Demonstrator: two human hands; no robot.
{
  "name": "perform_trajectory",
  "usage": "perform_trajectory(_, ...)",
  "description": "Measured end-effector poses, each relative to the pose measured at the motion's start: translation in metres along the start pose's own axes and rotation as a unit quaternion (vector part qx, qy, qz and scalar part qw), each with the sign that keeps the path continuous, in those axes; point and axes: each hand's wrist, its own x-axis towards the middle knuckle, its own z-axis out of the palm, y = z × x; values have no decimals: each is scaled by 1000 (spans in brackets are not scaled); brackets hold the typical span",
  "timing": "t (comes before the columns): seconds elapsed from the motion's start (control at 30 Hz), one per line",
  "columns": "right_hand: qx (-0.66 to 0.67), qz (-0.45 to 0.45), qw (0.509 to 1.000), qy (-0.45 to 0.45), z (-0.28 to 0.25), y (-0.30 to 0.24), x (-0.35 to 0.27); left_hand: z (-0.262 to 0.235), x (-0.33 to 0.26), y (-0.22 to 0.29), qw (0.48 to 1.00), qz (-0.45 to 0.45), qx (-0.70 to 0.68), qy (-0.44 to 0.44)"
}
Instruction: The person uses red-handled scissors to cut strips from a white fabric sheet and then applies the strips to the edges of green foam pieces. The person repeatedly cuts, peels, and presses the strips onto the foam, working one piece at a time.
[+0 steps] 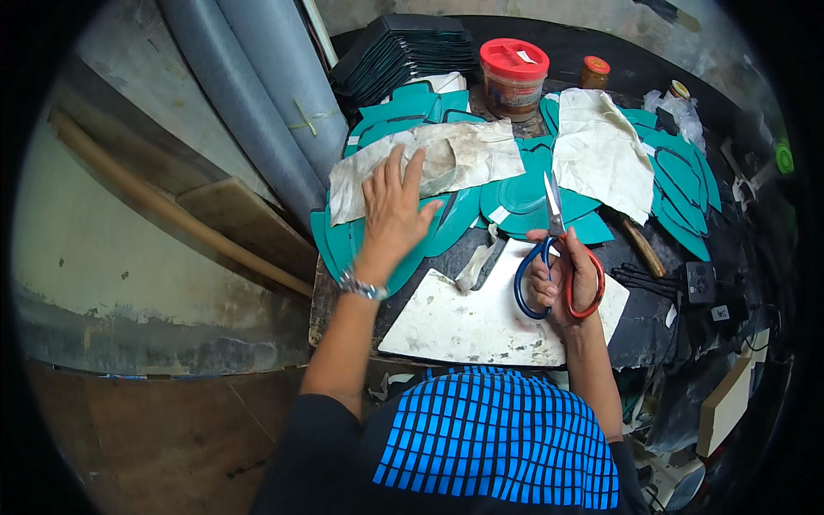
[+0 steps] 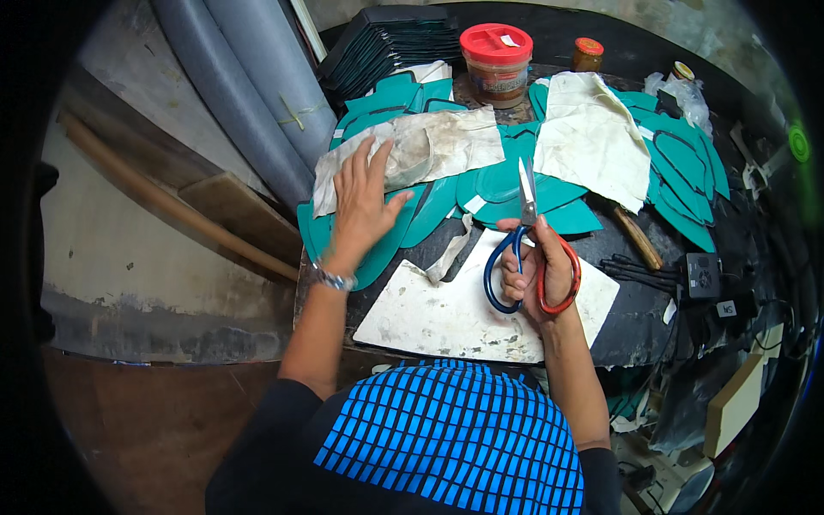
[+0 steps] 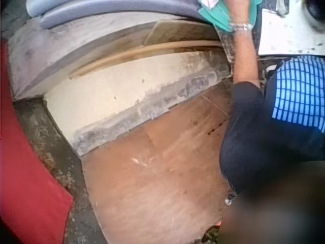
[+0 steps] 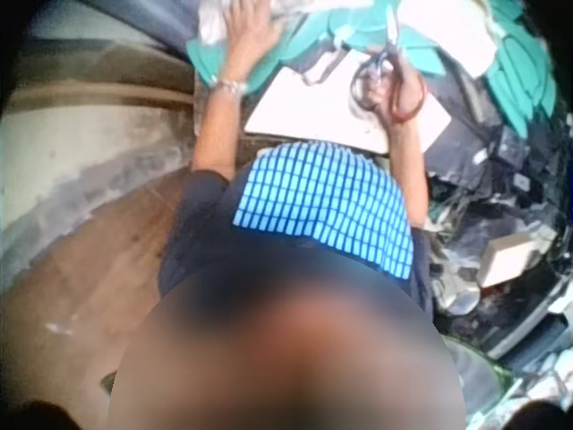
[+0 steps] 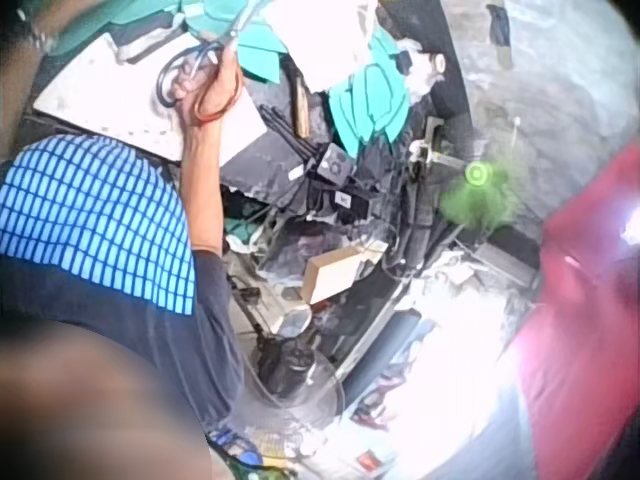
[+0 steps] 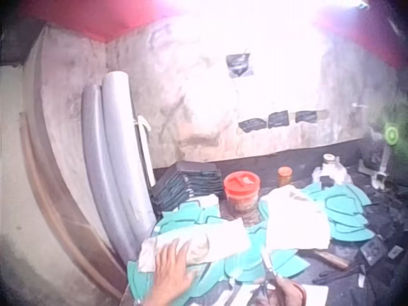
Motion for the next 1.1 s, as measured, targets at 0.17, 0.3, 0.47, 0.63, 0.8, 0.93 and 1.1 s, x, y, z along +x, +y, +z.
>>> perform_trajectory(0.17,12,-14,1000,-21,-5,1,-2,6,28,-29,943,-58,-89,-314)
perform_trajectory(0.3,11,29,998,-60,-2,0,-5,2,36,-20,754,-253,-569,-209)
perform_trajectory(0.47,-63,76,991,-85,13,4,-11,-21,35,3,617,-260,-728,-145)
perform_trajectory(0.63,-188,43,969,-157,35,7,-21,-43,40,21,600,-210,-754,-166)
perform_trajectory(0.8,-381,-49,912,-143,51,5,-34,-58,46,37,688,-186,-678,-180)
perform_trajectory(0.93,-443,-86,884,-124,60,9,-35,-65,46,44,709,-186,-655,-183)
perform_trajectory(1.1,-431,-102,888,-125,62,18,-33,-64,42,50,751,-162,-616,-172)
